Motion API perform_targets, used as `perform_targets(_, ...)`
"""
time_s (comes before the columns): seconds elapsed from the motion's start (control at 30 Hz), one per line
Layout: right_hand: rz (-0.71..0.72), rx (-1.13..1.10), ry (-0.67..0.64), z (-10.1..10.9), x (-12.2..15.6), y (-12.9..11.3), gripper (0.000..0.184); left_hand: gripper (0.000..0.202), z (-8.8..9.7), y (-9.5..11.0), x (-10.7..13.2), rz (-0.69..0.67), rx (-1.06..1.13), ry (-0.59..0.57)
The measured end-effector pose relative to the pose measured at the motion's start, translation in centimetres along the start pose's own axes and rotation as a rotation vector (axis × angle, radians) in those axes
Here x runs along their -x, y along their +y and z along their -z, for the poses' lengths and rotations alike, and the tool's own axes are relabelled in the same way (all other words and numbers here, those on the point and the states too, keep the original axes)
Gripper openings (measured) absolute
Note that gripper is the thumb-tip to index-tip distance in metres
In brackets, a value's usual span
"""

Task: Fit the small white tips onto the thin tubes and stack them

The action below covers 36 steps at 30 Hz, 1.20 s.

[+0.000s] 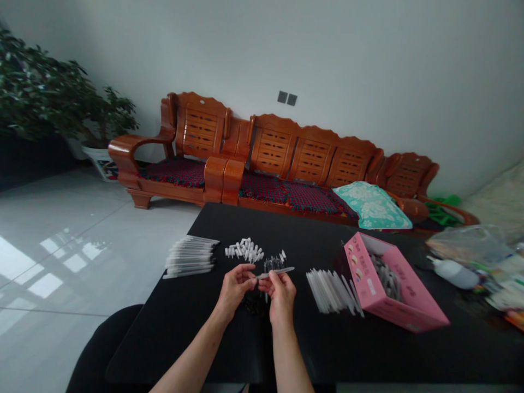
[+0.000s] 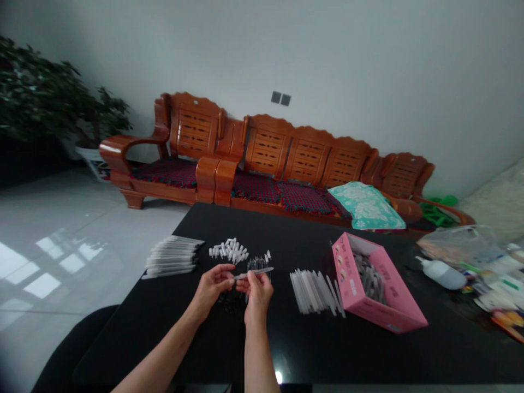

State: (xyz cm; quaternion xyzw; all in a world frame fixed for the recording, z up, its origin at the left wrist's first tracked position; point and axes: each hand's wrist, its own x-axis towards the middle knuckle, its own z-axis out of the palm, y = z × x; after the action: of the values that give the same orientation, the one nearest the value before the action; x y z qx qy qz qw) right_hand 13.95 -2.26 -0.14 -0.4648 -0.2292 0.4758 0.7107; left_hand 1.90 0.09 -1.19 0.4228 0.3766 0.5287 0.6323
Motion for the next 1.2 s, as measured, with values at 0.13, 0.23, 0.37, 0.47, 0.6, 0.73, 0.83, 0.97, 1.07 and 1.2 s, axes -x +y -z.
perform_targets(0.13,0.001,0.002,-0.008,0.1,-0.1,0.1,0.033,0.042,0.0,0.1,0.1,0.032,-0.011,0.011)
perform_targets(0.23,-0.005,0.015,-0.015,0.2,-0.2,0.3,0.033,0.041,-0.1,0.0,0.2,0.046,-0.028,-0.023)
perform_targets(0.37,-0.030,0.008,-0.022,0.4,-0.4,0.7,0.036,0.040,-0.2,0.1,0.1,0.017,-0.036,-0.026)
perform_targets(0.47,-0.042,-0.003,-0.006,0.7,-0.7,0.6,0.037,0.042,0.3,0.1,-0.2,0.015,-0.046,0.003)
perform_targets(0.6,-0.019,0.026,0.083,1.8,-1.2,0.0,0.033,0.040,2.4,0.1,-1.0,-0.034,-0.117,0.132)
perform_targets(0.73,0.010,0.099,0.123,3.5,-1.4,-0.2,0.031,0.032,5.0,-0.3,-1.5,-0.059,-0.296,0.215)
perform_targets(0.83,0.020,0.138,0.089,4.6,-1.4,0.4,0.030,0.024,5.9,-0.9,-1.2,-0.051,-0.482,0.200)
perform_targets(0.97,0.015,0.155,0.057,5.2,-1.3,1.1,0.030,0.018,5.7,-1.5,-0.8,-0.080,-0.650,0.155)
perform_targets(1.07,0.015,0.162,0.046,5.1,-1.3,1.2,0.031,0.017,5.4,-1.6,-0.7,-0.097,-0.704,0.131)
perform_targets(1.2,0.019,0.190,0.016,5.0,-1.2,1.0,0.031,0.017,5.4,-1.5,-0.8,-0.091,-0.743,0.132)
